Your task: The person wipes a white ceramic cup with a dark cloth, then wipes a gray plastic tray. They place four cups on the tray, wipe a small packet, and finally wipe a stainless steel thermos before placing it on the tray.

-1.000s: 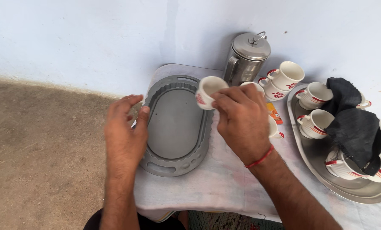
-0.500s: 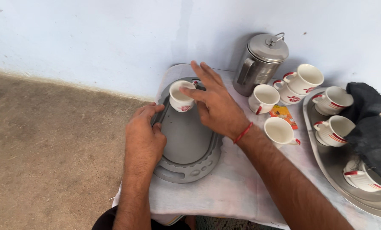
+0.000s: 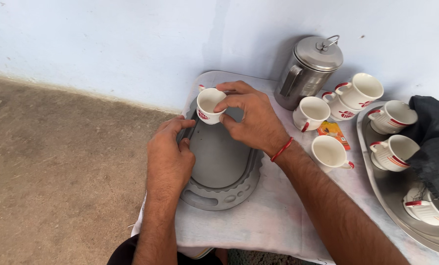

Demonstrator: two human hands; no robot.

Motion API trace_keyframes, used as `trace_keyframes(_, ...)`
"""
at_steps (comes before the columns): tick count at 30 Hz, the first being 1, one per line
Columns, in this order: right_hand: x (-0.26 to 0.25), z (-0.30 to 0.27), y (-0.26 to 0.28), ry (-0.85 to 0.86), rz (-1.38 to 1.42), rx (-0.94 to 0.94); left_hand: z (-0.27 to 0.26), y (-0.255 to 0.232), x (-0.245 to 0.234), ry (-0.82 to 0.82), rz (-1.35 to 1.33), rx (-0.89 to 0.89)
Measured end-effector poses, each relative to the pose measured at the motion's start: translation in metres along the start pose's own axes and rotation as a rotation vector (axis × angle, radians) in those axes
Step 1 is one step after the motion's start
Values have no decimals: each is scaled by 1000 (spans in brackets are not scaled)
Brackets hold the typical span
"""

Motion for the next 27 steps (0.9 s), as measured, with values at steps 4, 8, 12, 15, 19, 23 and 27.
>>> trace_keyframes(4, -2, -3, 6, -74, -41, 72, 2, 3, 0, 11, -33, -36)
trace_keyframes(8, 6, -7, 1, -91, -69, 215, 2, 6, 1, -7, -36, -8)
trace_keyframes(12, 8, -4, -4, -86, -47, 84, 3, 6, 2, -21, -43, 18)
trace_keyframes(15, 9, -6, -5, -82, -65, 59, 3, 6, 2, -33, -41, 18)
trace_keyframes(19, 5, -12, 7, -101, -67, 38, 3, 6, 1, -51, -57, 24)
trace_keyframes(23, -14, -30, 31, -161, -133, 15, -1, -1, -4, -115, -1, 105)
trace_keyframes(27, -43, -59, 52, -283, -234, -12, -12, -18, -8, -176, 58, 234)
Point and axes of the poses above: each hand's wrist, its own z-axis towards the middle knuckle, its own x-axis out of the palm, y = z × x, the point moved 5 cm from there along z, towards the middle knuckle, and after that the axes turned 6 degrees about z, right-handed, at the moved point
